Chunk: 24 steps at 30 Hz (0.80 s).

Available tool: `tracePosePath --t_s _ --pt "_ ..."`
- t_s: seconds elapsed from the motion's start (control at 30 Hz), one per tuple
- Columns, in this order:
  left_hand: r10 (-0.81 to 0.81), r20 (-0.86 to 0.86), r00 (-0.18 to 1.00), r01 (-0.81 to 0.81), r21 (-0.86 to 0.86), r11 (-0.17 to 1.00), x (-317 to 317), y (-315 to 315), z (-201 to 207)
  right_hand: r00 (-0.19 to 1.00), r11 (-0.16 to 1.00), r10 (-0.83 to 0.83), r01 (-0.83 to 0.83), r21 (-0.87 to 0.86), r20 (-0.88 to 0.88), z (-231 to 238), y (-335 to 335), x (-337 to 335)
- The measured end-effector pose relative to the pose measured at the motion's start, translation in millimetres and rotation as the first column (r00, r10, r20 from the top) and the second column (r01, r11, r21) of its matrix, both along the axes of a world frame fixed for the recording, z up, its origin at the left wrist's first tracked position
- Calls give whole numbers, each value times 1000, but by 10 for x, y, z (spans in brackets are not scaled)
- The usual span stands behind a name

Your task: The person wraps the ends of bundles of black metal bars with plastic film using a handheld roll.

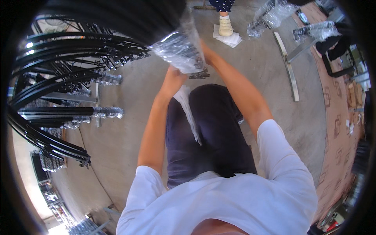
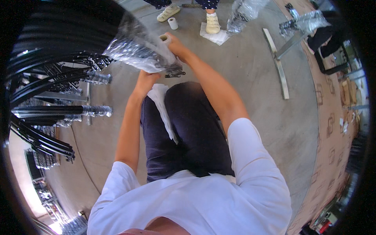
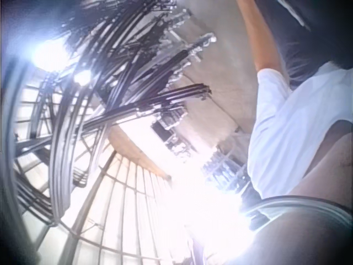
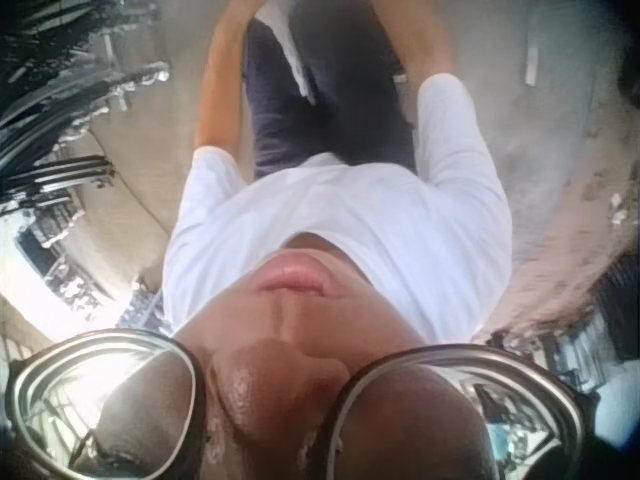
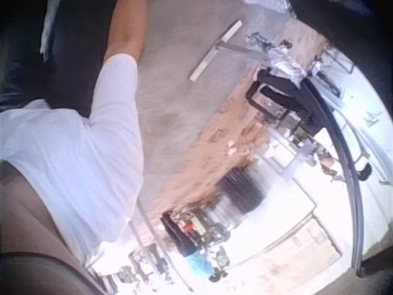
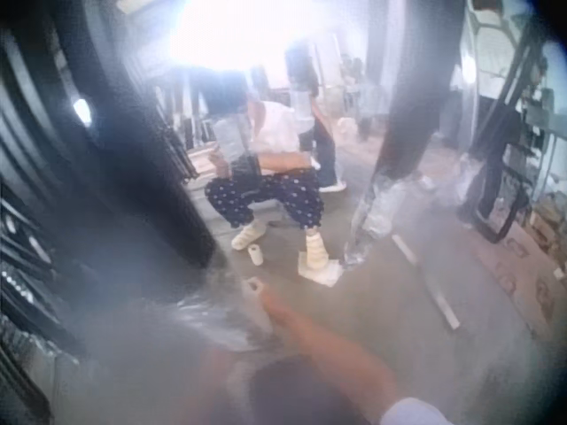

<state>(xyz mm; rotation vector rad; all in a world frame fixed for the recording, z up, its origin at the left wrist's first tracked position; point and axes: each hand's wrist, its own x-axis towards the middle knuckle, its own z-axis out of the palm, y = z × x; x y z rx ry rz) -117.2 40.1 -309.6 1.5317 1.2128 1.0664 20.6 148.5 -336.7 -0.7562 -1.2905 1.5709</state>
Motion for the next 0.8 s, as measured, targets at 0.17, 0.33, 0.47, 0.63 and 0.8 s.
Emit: tracePosePath --t_s 0.17,0.33,0.47,0.63,0.8 --pt "-8 109 994 13 -46 999 21 168 74 997 996 -55 58 62 -47 -200 45 141" --pt "99 13 995 -99 109 989 -29 612 -456 993 997 -66 69 23 -101 -179 -74 208" --pt "-57 318 947 105 -135 985 39 480 -227 986 995 -97 96 -13 -136 -222 -194 323" --pt "-217 268 939 239 -53 970 138 648 -271 936 975 -221 207 -82 -275 -218 -608 405" --pt "79 144 986 -87 51 995 127 652 -608 953 951 -301 298 78 22 -254 -1147 559"
